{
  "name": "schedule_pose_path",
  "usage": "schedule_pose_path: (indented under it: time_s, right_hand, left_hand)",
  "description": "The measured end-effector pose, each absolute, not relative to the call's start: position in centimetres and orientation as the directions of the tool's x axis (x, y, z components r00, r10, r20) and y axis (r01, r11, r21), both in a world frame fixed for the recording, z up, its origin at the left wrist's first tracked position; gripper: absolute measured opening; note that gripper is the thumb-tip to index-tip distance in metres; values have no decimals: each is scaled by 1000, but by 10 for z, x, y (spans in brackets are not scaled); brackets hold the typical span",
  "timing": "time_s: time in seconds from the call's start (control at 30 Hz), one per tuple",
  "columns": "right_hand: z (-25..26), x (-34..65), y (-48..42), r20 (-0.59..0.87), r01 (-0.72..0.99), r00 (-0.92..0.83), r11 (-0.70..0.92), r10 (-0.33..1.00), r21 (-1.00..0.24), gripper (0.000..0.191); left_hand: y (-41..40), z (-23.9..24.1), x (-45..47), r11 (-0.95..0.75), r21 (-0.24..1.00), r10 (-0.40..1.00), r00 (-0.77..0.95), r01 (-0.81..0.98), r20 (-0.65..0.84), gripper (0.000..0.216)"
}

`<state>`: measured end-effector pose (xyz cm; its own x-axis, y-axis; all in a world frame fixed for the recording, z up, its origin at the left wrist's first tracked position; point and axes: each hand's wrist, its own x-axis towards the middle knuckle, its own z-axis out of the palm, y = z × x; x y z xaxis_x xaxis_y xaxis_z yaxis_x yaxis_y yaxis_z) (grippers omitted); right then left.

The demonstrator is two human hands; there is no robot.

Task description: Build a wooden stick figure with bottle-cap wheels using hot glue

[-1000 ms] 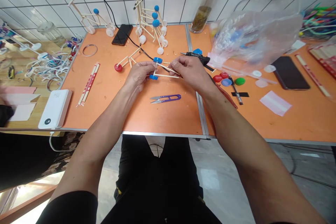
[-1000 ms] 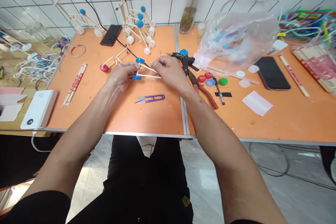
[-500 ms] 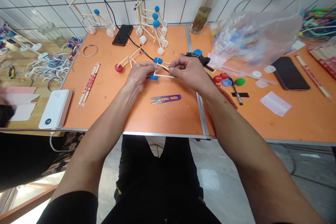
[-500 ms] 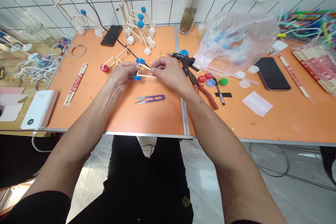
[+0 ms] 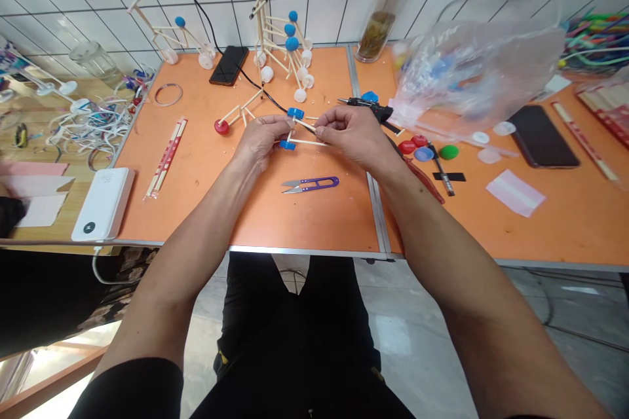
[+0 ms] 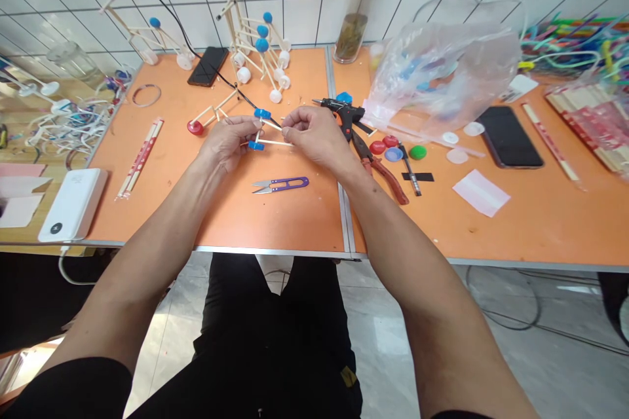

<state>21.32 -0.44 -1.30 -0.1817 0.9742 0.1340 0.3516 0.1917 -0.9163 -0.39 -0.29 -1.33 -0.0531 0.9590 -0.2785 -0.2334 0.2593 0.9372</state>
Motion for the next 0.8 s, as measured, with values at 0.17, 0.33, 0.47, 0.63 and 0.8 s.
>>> schedule_pose_path:
  time_s: [0.17,0.33,0.47,0.63,0.8]
  right_hand:
    - [-13,213,-5,129,342,-187,188,974,-921,14]
    - [-11,212,-6,138,343,-174,192,975,-920,24]
    - [-13,214,-4,147,356,-192,208,970,-911,33]
    - [-15,215,-1,137,305,-167,183,976,-935,49]
    - [-13,217,1,88,260,-156,127,984,-957,61]
  left_hand:
    - [-6,-8,-1,275,932,952,-66,-236,-297,22]
    - [-7,-4,1,280,931,948,-88,-235,-307,29]
    - [-6,-4,0,279,933,947,-93,-228,-307,23]
    - [0,-12,-5,264,931,950,-100,-250,-296,19]
    - [7,-22,-11,229,937,953,-134,-265,-270,16]
